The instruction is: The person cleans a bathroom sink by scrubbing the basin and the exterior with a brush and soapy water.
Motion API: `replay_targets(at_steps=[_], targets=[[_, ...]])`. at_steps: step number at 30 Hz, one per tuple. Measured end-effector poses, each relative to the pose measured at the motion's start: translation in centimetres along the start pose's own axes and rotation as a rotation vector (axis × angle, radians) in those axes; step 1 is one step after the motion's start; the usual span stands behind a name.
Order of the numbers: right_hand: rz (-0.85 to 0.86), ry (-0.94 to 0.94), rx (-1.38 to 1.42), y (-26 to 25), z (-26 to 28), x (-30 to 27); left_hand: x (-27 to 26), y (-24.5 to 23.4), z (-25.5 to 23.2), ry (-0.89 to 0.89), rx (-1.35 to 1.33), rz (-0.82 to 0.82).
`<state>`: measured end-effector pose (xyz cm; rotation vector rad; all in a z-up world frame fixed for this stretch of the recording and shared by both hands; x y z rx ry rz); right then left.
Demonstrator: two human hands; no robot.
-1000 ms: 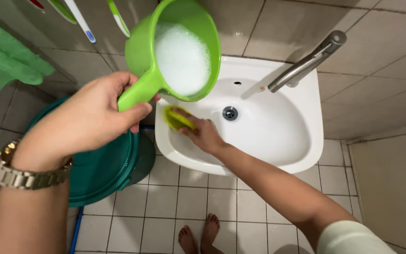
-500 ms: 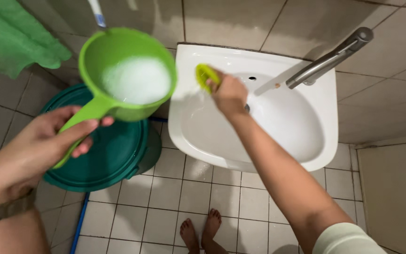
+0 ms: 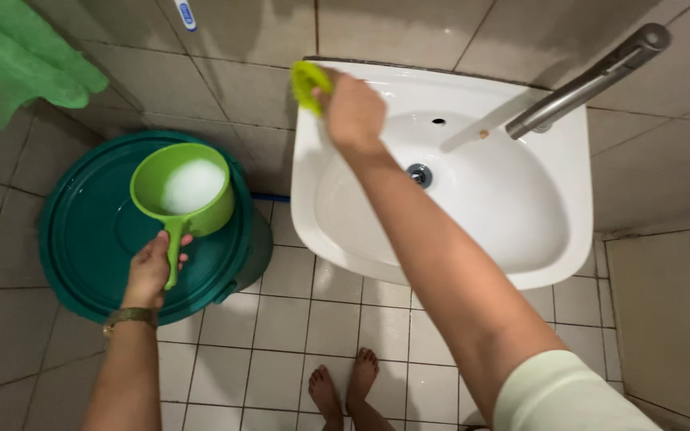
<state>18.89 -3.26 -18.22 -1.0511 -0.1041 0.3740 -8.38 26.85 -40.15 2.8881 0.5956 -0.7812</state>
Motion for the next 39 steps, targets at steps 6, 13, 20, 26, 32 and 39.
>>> replay_targets(at_steps=[6, 13, 20, 26, 32, 39], targets=[[0.214, -0.055, -0.102, 4.4, 1.2, -4.1, 2.5, -2.4, 4.9, 0.078, 0.024, -0.121], [-0.141, -0.089, -0.150, -1.2, -1.8, 1.4, 2.1, -2.6, 8.6, -0.017, 0.141, -0.303], [0.043, -0.304, -0.335, 5.0, 3.8, -1.7, -4.9, 7.9, -10.1, 0.829, 0.564, -0.494], [-0.062, -0.511, -0.549, 4.7, 5.9, 0.6, -4.7, 20.5, -22.3, 1.114, 0.350, 0.310], [0.401, -0.346, -0.594, -0.9, 5.6, 1.4, -2.4, 21.5, -22.5, 1.036, 0.298, 0.278], [0.231, -0.594, -0.358, -2.3, 5.5, -1.0, 1.5, 21.9, -19.1, 0.995, 0.435, 0.143]])
Point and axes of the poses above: each hand's wrist, its own x-axis towards the middle knuckle, its own y-axis out of the palm, z = x × y, the point moved 5 cm from there along x, towards the middle knuckle, and after that the axes turned 13 degrees about z, right-handed, at the moved point
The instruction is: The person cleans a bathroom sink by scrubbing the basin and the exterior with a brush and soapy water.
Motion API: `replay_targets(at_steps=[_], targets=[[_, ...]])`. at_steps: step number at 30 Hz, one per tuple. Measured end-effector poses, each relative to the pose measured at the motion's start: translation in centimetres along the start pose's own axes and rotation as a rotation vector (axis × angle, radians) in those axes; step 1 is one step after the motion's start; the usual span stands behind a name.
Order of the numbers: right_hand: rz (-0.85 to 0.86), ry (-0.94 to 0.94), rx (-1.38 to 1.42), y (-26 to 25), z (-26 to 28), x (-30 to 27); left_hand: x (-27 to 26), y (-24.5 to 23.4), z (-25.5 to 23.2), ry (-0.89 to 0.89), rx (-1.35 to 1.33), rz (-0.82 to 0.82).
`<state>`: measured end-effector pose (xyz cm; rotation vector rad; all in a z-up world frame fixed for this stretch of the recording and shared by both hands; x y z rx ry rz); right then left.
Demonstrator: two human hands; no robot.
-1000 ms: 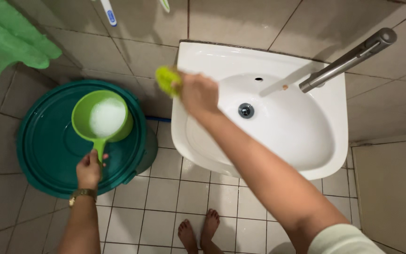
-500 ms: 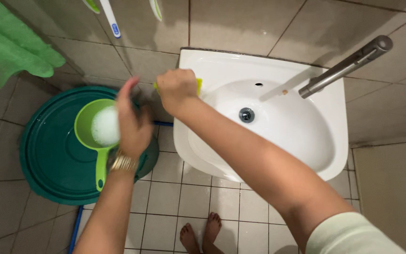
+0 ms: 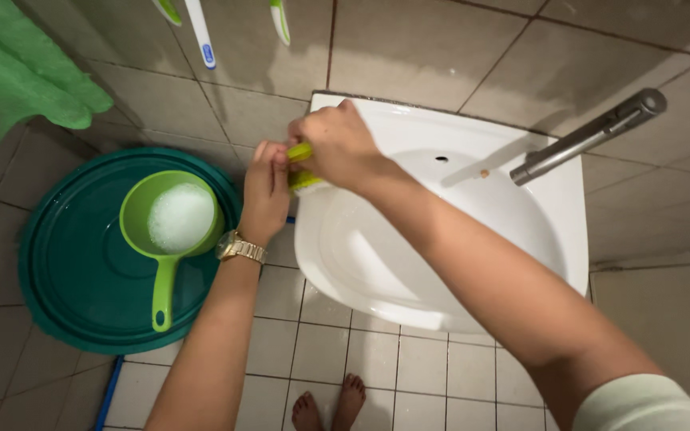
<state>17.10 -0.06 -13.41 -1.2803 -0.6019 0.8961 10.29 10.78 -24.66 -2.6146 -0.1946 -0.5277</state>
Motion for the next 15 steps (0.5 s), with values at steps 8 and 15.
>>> replay_targets(at_steps=[8, 15], targets=[[0.026, 0.322, -0.269, 4.0, -2.2, 11.4, 3.6, 5.2, 14.4, -0.222, -0.633, -0.167], [0.277, 0.372, -0.465, 12.8, -0.4, 13.4, -3.6, 11.4, 22.4, -0.327, -1.027, -0.105]])
Point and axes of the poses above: each hand's wrist, its own x-axis towards the middle knuckle, its own y-axis out of the palm, z = x × y, the point moved 5 cm from there along x, towards the middle knuckle, and after that the axes turned 13 degrees about z, right-handed, at the moved point
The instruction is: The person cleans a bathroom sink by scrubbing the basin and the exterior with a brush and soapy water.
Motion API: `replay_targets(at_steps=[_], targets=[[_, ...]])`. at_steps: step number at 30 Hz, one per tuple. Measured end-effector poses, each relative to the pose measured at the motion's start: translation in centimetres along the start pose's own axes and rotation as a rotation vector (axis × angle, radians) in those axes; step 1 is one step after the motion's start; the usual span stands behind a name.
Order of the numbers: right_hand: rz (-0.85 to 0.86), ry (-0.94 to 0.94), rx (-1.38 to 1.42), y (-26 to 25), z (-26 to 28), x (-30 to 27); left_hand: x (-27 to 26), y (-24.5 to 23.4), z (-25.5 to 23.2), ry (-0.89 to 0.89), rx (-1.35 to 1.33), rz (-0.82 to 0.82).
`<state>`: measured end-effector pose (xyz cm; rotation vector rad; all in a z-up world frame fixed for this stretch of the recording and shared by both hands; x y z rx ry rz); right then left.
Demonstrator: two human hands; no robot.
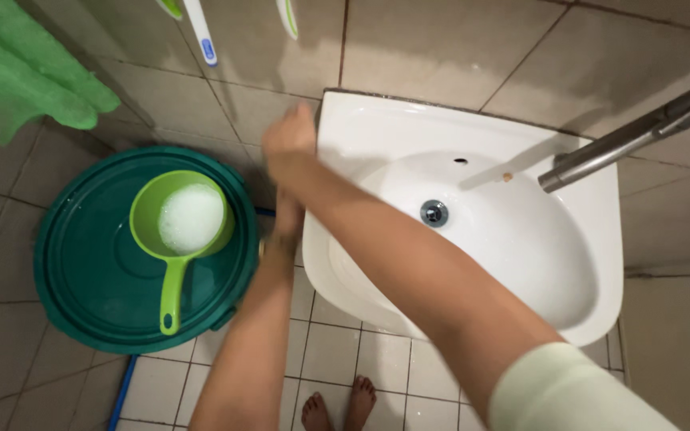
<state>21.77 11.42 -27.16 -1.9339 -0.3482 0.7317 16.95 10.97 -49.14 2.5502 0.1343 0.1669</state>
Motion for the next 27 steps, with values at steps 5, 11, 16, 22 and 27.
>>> replay_targets(at_steps=[5, 11, 16, 22, 27], targets=[[0.031, -0.120, -0.012, 1.8, 3.2, -3.2, -6.3, 1.8, -3.4, -0.066, -0.018, -0.095], [-0.117, -0.061, 0.082, -4.6, -4.3, -2.1, 3.5, 1.7, -6.0, -0.019, 0.235, -0.098], [-0.081, -0.173, 0.128, -2.1, 0.8, -8.0, -7.1, 2.8, -5.3, 0.115, -0.096, 0.026], [-0.210, -0.348, 0.170, 0.0, 3.0, -11.8, -12.3, 4.9, -7.3, 0.014, 0.025, -0.092], [-0.467, -0.065, 0.192, -4.6, -5.1, -3.9, 3.8, 3.9, -11.1, 0.142, 0.441, 0.038]])
Point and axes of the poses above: each hand's wrist, its own x-axis towards the middle knuckle, its own y-axis out of the palm, z = x × y, the point moved 5 cm from there along x, towards the middle knuckle, and after that the axes turned 13 degrees about z, right-handed, at the moved point
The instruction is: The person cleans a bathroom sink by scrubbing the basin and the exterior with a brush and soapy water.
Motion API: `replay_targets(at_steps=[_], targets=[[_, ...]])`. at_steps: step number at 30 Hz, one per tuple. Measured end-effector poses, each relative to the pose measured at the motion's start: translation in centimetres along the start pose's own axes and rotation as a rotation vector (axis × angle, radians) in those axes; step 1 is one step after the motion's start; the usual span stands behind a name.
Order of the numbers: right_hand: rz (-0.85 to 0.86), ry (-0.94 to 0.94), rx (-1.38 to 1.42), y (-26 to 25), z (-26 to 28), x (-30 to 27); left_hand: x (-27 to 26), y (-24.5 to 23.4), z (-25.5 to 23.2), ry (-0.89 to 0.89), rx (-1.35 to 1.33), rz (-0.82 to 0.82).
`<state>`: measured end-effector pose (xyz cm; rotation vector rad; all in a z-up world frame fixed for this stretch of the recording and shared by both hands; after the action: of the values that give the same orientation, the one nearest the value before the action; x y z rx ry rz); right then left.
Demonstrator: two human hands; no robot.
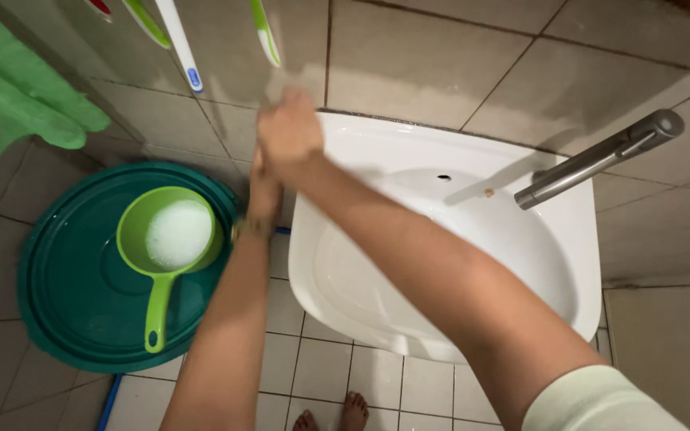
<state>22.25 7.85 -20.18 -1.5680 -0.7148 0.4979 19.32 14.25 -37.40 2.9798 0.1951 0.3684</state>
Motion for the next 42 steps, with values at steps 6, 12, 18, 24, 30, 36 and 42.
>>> replay_targets(at_steps=[6, 12, 18, 24, 30, 36, 42], targets=[[-0.112, 0.071, 0.027, -1.9, -5.8, -0.7, 5.9, -0.7, -0.6, 0.124, 0.046, 0.137], [0.091, -0.046, -0.038, 0.4, 0.7, -0.5, 0.1, 0.1, 3.1, -0.147, -0.502, -0.130], [0.056, -0.159, -0.009, 1.3, 6.2, -7.7, -12.6, 2.2, 2.1, -0.290, -0.546, -0.173], [0.129, -0.491, 0.218, -1.1, 8.1, -14.3, -20.0, 4.1, -4.6, -0.092, -0.272, -0.309], [-0.020, -0.269, 0.135, -1.4, 2.7, -12.3, -14.5, -0.2, -4.4, 0.008, 0.187, -0.149], [0.107, -0.233, -0.078, -1.2, 10.5, -14.8, -15.9, 1.2, 6.1, 0.068, 0.106, 0.010], [0.082, -0.383, -0.061, -2.5, 12.4, -19.8, -21.3, 2.9, 10.6, -0.350, 1.399, -0.224]])
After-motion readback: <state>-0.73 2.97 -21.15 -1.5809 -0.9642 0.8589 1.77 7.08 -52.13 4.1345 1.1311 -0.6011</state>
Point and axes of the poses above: each hand's wrist, its own x-axis towards the middle knuckle, its own y-axis out of the palm, z = x × y, the point moved 5 cm from there along x, towards the middle knuckle, and after that the axes turned 13 degrees about z, right-handed, at the moved point
